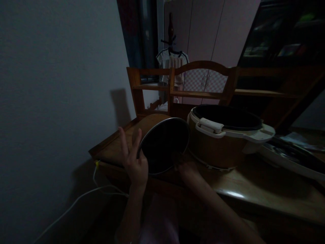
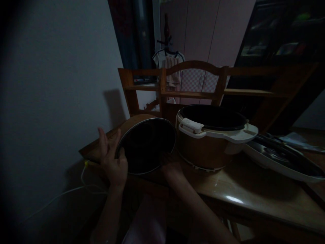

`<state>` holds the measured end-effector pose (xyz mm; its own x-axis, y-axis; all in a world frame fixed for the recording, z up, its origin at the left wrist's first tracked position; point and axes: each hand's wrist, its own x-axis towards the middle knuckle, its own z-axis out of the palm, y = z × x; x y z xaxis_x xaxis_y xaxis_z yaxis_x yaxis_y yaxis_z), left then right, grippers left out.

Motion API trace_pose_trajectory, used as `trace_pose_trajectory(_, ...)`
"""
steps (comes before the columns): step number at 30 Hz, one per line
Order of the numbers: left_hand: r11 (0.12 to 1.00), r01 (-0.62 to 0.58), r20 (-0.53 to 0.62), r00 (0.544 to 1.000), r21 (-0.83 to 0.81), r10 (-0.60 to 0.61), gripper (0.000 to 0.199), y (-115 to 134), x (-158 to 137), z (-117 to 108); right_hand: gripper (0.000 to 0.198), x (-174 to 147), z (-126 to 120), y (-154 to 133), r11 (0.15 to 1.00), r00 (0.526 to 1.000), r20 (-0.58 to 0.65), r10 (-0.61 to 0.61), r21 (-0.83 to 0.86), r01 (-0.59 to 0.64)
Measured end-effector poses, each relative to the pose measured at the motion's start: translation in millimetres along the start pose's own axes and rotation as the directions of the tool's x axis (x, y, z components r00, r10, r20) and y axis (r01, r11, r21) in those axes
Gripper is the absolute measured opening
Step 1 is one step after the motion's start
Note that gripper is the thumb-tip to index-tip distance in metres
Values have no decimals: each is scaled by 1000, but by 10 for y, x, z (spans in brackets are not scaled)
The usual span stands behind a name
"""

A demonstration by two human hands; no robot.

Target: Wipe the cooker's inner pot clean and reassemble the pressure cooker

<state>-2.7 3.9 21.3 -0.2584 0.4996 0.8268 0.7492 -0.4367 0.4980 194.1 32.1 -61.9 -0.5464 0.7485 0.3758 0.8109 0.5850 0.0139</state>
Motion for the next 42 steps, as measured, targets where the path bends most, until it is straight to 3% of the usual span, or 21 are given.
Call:
trace_pose_trajectory(10, 964, -190, 268, 954, 184, 137, 79, -1, 520, -344, 63, 44, -15, -553, 973, 990, 97, -101, 215, 78)
trace_pose_trajectory(18, 964, -255, 510, 841, 79, 181, 83, -16, 814, -181, 74, 72, 32, -630, 901, 990, 121, -70, 433, 10)
trace_pose_trajectory(27, 962, -270, 556, 806, 40, 203, 79, 131, 891, -64, 65, 77, -43, -486, 928, 992, 116, -49, 372, 2)
trace_pose_trajectory(33, 963, -268, 556, 804, 23, 210, 72, 171, 904, -30, 57, 219, -28, -370, 964, 977, 213, 2, 260, -58)
trace_pose_trajectory(38, 964, -264, 562, 802, 25, 205, 66, 196, 929, 33, 61, 295, 51, -359, 947, 970, 244, 12, 309, -89)
trace_pose_trajectory(42, 967, -254, 564, 796, -21, 222, 58, 216, 960, 76, 63, 263, 80, -387, 897, 981, 193, 18, 430, -101)
